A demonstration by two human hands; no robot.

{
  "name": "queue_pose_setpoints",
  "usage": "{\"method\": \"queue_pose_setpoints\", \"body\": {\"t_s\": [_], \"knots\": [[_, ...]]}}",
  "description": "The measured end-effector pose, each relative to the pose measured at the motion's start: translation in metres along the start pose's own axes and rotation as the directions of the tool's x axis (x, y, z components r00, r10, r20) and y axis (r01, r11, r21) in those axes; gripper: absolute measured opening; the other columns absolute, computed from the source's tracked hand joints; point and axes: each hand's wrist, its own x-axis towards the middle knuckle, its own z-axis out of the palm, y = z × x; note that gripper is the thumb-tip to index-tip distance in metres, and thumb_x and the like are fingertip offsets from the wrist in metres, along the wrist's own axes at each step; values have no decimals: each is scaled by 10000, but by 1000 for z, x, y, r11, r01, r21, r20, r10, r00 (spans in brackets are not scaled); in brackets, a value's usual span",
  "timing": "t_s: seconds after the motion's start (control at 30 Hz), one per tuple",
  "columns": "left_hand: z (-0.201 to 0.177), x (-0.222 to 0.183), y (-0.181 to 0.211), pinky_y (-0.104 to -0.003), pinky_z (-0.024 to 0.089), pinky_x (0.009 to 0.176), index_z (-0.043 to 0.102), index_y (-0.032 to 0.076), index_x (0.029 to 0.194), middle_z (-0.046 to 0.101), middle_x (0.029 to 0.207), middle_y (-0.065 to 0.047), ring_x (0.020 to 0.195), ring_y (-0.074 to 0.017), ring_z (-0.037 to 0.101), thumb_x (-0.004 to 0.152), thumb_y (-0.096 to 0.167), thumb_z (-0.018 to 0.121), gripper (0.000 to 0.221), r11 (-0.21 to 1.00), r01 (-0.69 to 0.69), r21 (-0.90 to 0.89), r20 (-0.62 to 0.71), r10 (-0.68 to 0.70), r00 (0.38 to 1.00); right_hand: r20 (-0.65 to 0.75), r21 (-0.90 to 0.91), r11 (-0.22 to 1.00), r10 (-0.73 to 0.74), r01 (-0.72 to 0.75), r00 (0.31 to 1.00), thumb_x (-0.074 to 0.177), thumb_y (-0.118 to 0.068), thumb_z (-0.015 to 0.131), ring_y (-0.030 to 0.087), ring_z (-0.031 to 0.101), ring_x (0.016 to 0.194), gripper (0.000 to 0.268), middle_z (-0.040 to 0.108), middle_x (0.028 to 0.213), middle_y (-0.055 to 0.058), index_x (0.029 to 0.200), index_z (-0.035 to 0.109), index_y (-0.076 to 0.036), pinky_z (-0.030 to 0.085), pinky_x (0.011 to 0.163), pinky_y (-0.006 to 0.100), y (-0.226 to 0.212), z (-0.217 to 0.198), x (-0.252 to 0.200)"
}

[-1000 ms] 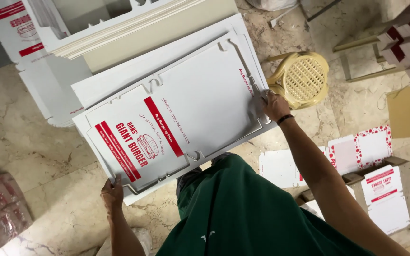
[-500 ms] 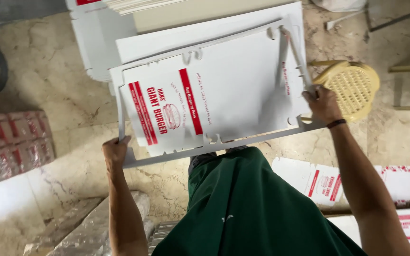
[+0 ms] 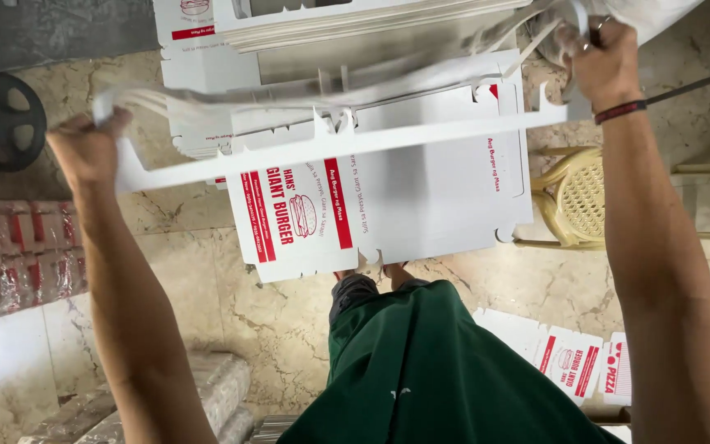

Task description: The person is removing plastic frames from stacks of flat-packed cardboard burger boxes and organizing the boxes on the floor.

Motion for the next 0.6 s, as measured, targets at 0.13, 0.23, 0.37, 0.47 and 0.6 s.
{"method": "queue_pose_setpoints", "body": {"t_s": [0.13,0.23,0.37,0.47,0.6], "knots": [[-23,13,9,-235,525,550,662,183,818,747,842,76,663,-40,694,1076,64,878,357,993,-121,4,-47,121,992,-13,13,994,-109,110,994,1303,-91,687,119,582,620,393,659,826,42,911,662,-80,469,516,282,7,-14,21],[-47,-18,45,-309,507,571,714,167,893,705,812,59,575,-73,580,1122,110,927,318,993,-115,32,-62,116,991,-17,42,999,-8,9,1000,1252,-196,759,72,633,733,292,692,911,9,976,690,-132,518,590,220,-24,-32,2],[-65,-56,61,-262,488,543,730,161,910,736,881,37,668,-62,644,1103,78,880,258,992,-127,28,-81,128,988,16,-25,976,-218,218,976,1287,31,661,174,653,701,191,709,1073,177,1101,679,72,500,469,243,-26,-58,-33],[-68,-83,68,-235,428,555,649,166,801,634,827,91,710,-27,588,1068,97,907,378,998,-61,5,-106,61,992,32,6,898,-440,440,897,1312,214,616,267,650,762,215,705,1165,304,1100,651,205,497,506,303,-12,-76,-55],[-70,-120,108,-302,235,544,341,149,615,296,687,121,652,-43,300,1035,184,890,692,992,123,-30,-34,-124,992,5,67,975,-213,212,977,1387,-3,667,214,579,594,398,596,844,153,997,635,65,392,461,287,-23,-85,-86]]}}
